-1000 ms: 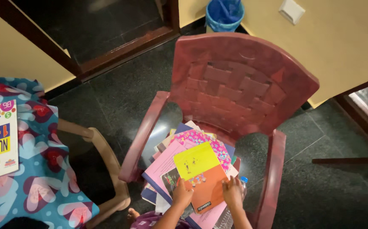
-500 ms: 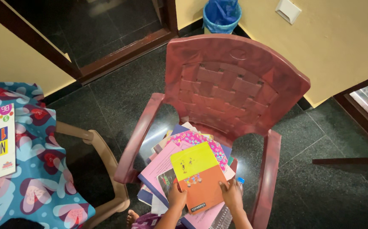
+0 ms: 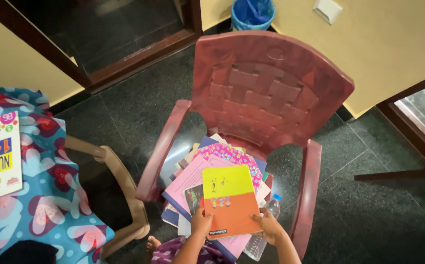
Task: The person wipes several decorative items with a black cloth, including a white flower figurine, a pink flower figurine, a small round mirror, and two artificial flowers. They then pick up multiple books from a chair and place them on the table.
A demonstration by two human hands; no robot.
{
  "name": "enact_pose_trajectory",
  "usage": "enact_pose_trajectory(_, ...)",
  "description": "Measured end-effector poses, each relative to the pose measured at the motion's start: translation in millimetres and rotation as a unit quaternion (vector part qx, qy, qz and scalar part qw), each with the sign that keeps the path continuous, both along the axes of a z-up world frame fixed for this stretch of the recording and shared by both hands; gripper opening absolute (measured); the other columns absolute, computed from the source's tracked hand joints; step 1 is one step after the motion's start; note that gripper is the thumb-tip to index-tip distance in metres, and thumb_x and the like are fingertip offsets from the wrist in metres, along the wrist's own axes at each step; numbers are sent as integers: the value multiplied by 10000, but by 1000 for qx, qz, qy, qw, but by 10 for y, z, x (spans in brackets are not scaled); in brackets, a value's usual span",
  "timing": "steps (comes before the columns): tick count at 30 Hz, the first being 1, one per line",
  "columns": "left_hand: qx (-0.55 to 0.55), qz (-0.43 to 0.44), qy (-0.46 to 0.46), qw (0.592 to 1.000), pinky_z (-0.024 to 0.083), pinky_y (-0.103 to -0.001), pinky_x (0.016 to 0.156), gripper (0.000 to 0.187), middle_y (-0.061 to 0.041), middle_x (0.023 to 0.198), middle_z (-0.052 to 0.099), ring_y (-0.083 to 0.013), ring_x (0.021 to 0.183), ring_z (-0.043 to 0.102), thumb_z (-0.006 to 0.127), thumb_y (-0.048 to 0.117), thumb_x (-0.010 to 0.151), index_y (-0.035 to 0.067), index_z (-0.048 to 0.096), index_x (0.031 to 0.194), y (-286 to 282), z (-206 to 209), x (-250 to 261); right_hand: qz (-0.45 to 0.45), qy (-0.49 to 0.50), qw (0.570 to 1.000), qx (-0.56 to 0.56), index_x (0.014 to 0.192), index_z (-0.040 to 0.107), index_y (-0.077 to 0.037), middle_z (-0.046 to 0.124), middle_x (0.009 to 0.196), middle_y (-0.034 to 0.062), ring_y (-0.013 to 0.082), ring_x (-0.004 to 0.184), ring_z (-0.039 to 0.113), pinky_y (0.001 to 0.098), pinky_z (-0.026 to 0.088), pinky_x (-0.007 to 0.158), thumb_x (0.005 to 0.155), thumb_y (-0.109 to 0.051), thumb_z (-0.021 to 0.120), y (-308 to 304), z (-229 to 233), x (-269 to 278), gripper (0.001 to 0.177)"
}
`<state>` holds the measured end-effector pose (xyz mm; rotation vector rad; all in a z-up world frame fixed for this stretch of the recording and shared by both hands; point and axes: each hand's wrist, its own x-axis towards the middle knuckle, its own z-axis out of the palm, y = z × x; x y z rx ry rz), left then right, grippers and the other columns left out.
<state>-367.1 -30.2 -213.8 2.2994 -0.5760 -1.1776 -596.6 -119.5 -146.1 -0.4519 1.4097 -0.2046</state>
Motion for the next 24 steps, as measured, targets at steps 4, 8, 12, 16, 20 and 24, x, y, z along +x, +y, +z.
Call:
enact_pose_trajectory(4,48,-57,-11,997,538,-441,903,396,-168,1074,753,-358,1053,695,658,403,895,88,704,1131,87,124,106,15,-86,996,-6,1455,438,-189,669,1292,80,275,1147,687,511,612,935,941,-138,634,118,290,-18,552)
enact_pose_trajectory(8,19,-42,29,999,544,-419,862,428,-144,1003,761,-315,982,717,612,464,934,69,713,1065,74,454,328,-16,-197,978,-62,1469,450,-109,674,1323,128,261,1193,674,434,579,973,895,-43,624,251,482,-17,604)
enact_pose_trajectory(12,-49,-7,170,984,561,-380,798,420,-131,991,741,-250,927,713,709,389,907,12,671,1087,66,939,672,20,-229,962,-147,1473,432,-25,664,1332,171,279,1226,660,412,546,1016,899,6,652,240,573,223,616)
enact_pose_trajectory(16,-146,105,276,944,591,-358,827,457,-142,1114,708,-212,988,722,740,262,879,38,548,1229,44,1373,1031,41,-267,946,-178,1464,419,55,662,1337,216,308,1264,653,397,520,1057,897,51,670,229,694,853,619)
enact_pose_trajectory(20,-215,184,303,910,620,-375,814,447,-169,1140,715,-252,990,743,680,181,875,32,535,1271,102,1695,1590,17,-291,950,-116,1464,387,-45,651,1344,190,323,1249,643,458,545,1028,849,57,625,186,860,1549,668)
enact_pose_trajectory(24,-224,193,271,916,617,-413,799,493,-200,1172,677,-277,1039,712,674,98,897,45,442,1330,303,2046,2215,82,-297,944,-121,1477,349,-73,631,1357,194,302,1224,663,467,558,1015,870,38,615,84,1076,2147,672)
